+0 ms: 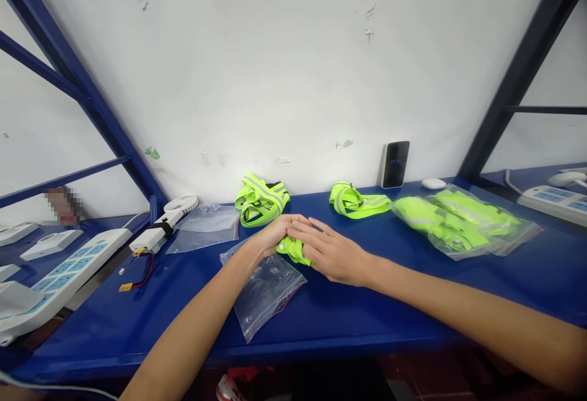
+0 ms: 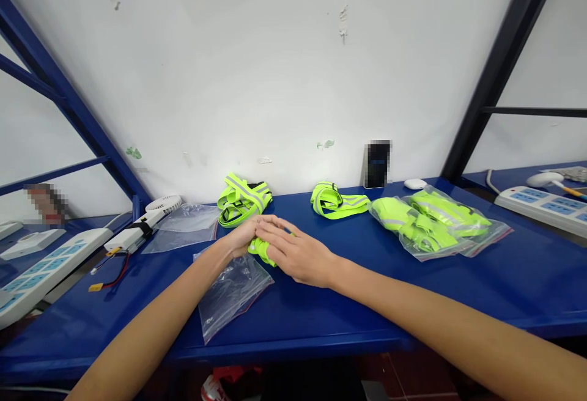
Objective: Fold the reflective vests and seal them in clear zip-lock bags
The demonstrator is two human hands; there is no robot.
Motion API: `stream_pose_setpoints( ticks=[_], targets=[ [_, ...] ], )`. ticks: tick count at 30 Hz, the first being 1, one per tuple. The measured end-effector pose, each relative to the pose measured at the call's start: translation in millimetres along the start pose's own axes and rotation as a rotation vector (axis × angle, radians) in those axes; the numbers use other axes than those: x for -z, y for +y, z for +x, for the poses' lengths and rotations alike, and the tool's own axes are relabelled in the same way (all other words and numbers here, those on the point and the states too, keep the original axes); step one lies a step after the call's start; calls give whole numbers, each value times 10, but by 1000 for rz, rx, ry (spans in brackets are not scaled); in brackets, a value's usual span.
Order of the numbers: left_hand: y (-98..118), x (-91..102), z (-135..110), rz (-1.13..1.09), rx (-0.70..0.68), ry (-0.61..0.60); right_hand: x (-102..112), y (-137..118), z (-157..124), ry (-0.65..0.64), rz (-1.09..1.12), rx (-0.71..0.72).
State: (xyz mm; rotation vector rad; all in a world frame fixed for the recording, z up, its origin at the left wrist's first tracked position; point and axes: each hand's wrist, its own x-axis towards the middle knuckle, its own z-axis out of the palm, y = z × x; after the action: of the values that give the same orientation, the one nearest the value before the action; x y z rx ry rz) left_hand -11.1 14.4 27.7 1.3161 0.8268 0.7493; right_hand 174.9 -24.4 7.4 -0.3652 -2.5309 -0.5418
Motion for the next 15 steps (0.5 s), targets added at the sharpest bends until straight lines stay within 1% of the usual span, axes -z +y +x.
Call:
stream_pose_setpoints(
  ticks=[2,3,5,9,12,15],
  targets=[
    [12,26,-9,-68,74,-54,7,-9,15,11,-24,60],
    [15,35,-9,-78,90,-63,16,-18,25,13,-39,67],
    [12,42,4,-91,125,-45,45,-48,56,-9,-92,45],
    [-7,16,42,-107,222,-18,97,-136,142,-105,-262,-4],
    [3,0,33,-141,222,37,75,-196,175,-134,-333,-27],
    [35,35,-11,-213,173,99,13,-202,181,-145,-355,-51]
  ],
)
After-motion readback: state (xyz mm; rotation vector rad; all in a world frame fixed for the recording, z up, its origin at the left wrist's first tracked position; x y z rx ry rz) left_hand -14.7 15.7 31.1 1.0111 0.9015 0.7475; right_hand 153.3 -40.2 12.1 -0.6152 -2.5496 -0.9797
